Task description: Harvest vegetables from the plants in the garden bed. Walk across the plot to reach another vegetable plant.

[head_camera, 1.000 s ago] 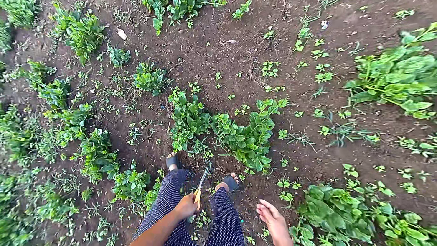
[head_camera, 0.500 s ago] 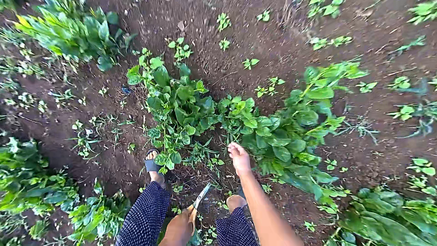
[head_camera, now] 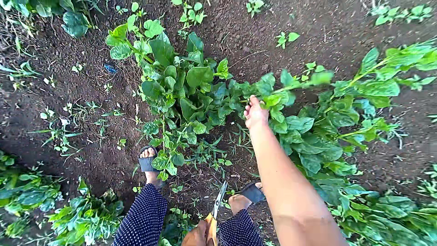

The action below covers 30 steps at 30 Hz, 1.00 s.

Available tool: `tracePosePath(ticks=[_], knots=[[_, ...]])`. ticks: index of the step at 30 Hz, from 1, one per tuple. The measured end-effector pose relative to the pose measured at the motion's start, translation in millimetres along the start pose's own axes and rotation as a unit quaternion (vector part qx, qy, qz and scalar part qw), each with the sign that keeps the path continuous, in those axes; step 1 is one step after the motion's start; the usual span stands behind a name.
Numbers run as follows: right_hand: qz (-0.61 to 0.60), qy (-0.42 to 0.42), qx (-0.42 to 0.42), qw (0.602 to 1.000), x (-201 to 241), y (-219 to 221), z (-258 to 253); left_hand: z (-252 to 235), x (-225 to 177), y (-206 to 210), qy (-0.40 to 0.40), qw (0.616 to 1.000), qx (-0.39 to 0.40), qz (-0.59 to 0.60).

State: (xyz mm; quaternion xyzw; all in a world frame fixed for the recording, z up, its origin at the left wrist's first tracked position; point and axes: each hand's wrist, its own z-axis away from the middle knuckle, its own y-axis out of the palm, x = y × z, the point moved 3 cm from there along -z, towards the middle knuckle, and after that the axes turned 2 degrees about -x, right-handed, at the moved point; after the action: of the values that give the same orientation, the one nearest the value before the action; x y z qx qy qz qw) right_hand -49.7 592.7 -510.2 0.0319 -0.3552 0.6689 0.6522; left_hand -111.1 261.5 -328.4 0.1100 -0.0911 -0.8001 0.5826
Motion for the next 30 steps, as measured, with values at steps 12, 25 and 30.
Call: tracePosePath(ticks=[12,25,30], knots=[[-0.043,-0.255,0.2,0.945,1.1,-50.4,97.7,-26.0,18.7,0.7,-0.002,0.997,-0.015,0.077],[-0.089,0.113,0.082,0.986,-124.9,-93.4,168.4,-26.4,37.7,-17.0,0.093,0.894,-0.276,0.34],[-0.024,0.253,0.164,0.953,-172.2,-99.5,199.0,-7.3,27.8,-41.5,0.123,0.904,-0.251,0.324]])
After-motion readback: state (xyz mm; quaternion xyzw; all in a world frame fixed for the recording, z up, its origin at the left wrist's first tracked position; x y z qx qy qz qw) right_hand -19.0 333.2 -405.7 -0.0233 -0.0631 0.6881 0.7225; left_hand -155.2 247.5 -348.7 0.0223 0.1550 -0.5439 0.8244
